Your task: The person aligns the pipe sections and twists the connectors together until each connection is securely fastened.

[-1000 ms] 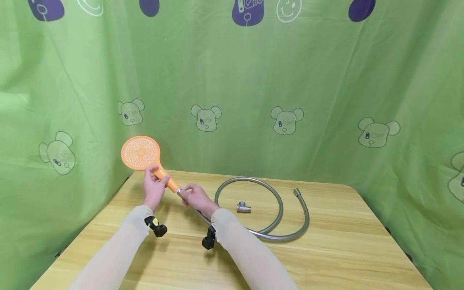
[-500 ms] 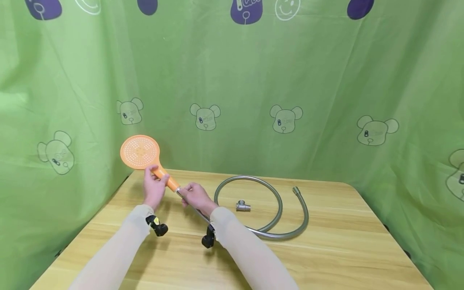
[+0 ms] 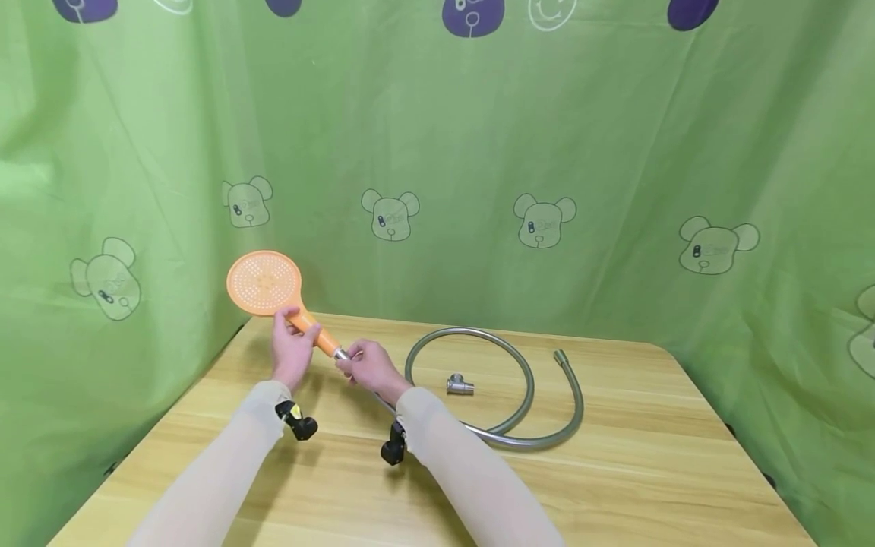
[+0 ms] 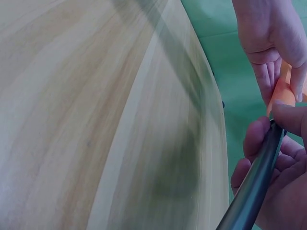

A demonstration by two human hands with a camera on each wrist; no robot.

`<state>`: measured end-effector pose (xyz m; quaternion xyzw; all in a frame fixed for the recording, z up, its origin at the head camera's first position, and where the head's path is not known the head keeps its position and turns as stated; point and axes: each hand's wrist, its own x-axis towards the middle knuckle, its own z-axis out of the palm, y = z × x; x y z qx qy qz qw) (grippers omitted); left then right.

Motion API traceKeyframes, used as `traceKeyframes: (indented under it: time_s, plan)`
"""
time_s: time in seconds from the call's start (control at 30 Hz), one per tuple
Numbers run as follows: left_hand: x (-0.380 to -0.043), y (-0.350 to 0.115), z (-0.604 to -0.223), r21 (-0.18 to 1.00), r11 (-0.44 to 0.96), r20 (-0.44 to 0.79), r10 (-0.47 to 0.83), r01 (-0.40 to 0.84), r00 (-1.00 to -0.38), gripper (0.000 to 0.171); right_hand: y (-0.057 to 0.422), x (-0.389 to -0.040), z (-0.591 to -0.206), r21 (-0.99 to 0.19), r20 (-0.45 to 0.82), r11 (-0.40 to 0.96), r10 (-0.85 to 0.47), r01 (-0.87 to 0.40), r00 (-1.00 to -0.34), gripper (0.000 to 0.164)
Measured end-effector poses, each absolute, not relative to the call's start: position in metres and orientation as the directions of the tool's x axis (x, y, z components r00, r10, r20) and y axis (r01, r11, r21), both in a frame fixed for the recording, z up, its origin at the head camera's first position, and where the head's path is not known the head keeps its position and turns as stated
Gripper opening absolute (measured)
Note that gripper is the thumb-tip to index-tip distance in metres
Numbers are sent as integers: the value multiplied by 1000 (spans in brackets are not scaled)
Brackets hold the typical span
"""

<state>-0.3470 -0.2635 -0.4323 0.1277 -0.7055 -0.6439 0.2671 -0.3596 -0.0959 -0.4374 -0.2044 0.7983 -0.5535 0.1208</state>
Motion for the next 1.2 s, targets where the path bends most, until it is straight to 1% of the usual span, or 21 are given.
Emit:
traceKeyframes:
  time_s: [0.07, 0.13, 0.23, 0.33, 0.5, 0.77, 0.97, 1.03, 1.2]
  plan:
    - [-347, -264, -432, 974, 147, 224, -526, 171, -821, 55, -96, -360, -439, -931, 37, 306, -466, -200, -884, 19]
    - [-347, -264, -432, 973, 150, 230, -526, 177, -819, 55, -96, -360, -440, -927, 35, 315, -468, -204, -883, 26]
    - [-346, -264, -433, 972, 151, 231, -528, 178, -817, 55, -97, -359, -442, -932, 19, 313, -467, -185, -884, 32]
    - [-346, -264, -435, 973, 148, 229, -534, 177, -814, 54, -98, -358, -442, -947, 11, 278, -469, -160, -883, 29]
    - [-345, -263, -437, 972, 159, 234, -544, 175, -806, 53, -100, -356, -443, -962, 26, 234, -432, -140, -902, 18]
    - [-344, -260, -433, 969, 180, 240, -540, 168, -807, 53, -100, -354, -442, -941, 47, 294, -380, -168, -924, 27]
    - [-344, -261, -431, 968, 180, 245, -546, 173, -802, 54, -98, -356, -439, -951, 38, 263, -416, -160, -908, 16]
    - [-344, -261, -431, 967, 177, 252, -548, 184, -798, 54, -98, -357, -439, -947, 32, 276, -433, -166, -901, 20]
    - [-343, -262, -432, 967, 160, 253, -549, 198, -797, 53, -97, -358, -439, -924, 13, 334, -454, -184, -891, 36]
